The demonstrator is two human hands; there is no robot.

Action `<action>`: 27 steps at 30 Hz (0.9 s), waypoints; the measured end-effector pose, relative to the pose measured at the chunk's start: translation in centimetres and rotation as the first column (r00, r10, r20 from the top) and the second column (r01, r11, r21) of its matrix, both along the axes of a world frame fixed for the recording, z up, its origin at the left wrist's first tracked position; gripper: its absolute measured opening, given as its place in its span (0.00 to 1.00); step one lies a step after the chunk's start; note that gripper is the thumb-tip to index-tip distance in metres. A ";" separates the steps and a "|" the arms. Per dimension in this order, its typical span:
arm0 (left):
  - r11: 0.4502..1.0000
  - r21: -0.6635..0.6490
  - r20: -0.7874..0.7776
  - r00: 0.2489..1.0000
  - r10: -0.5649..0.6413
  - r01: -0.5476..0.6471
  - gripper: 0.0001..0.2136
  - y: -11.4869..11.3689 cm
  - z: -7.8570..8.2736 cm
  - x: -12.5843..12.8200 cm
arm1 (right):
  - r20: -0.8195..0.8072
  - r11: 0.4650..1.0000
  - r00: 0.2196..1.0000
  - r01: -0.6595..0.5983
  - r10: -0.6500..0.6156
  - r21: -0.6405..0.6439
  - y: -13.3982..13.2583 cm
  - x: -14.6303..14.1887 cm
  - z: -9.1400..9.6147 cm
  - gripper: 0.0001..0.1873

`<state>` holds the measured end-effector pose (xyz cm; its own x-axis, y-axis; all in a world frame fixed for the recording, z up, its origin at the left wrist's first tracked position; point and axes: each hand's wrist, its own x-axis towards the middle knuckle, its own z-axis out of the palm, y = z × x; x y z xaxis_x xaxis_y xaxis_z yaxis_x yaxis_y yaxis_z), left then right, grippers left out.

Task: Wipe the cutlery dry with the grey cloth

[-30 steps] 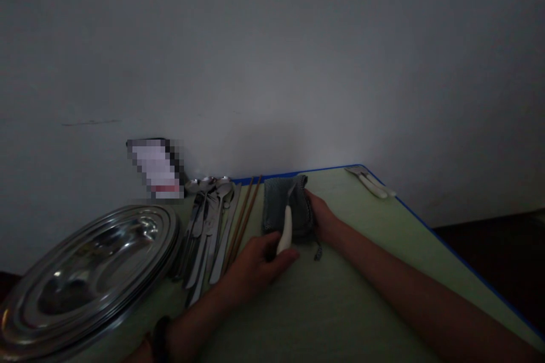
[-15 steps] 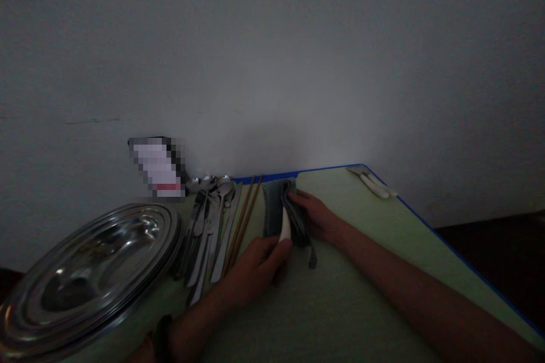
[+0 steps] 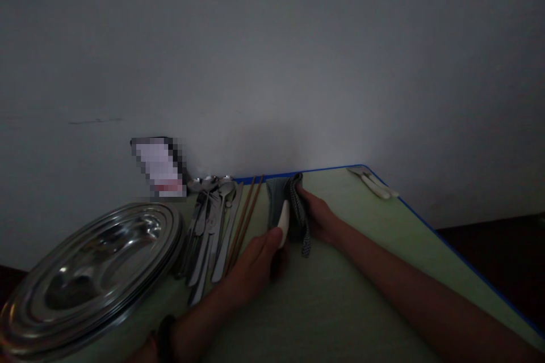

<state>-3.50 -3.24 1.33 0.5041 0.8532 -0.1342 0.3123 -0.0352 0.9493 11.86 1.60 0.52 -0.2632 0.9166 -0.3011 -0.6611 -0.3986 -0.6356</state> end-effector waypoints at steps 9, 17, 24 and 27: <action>0.998 0.060 -0.049 0.999 0.008 -0.005 0.22 0.4 0.1 0.1 | 0.001 0.992 0.999 0.032 -0.033 0.122 0.4 0.4 -0.3 0.21; 0.997 -0.002 -0.094 0.993 -0.077 0.078 0.24 0.2 0.3 0.2 | 0.122 0.984 0.990 0.043 -0.064 0.171 0.0 0.3 -0.5 0.13; 0.979 0.093 -0.216 0.964 -0.157 0.180 0.20 0.4 0.3 0.0 | 0.162 0.943 0.979 0.065 -0.123 0.326 -0.2 0.0 -0.8 0.16; 0.962 0.138 -0.303 0.935 -0.185 0.235 0.19 0.3 0.3 0.0 | 0.263 0.935 0.937 0.138 -0.231 0.327 -0.1 -0.2 -0.9 0.16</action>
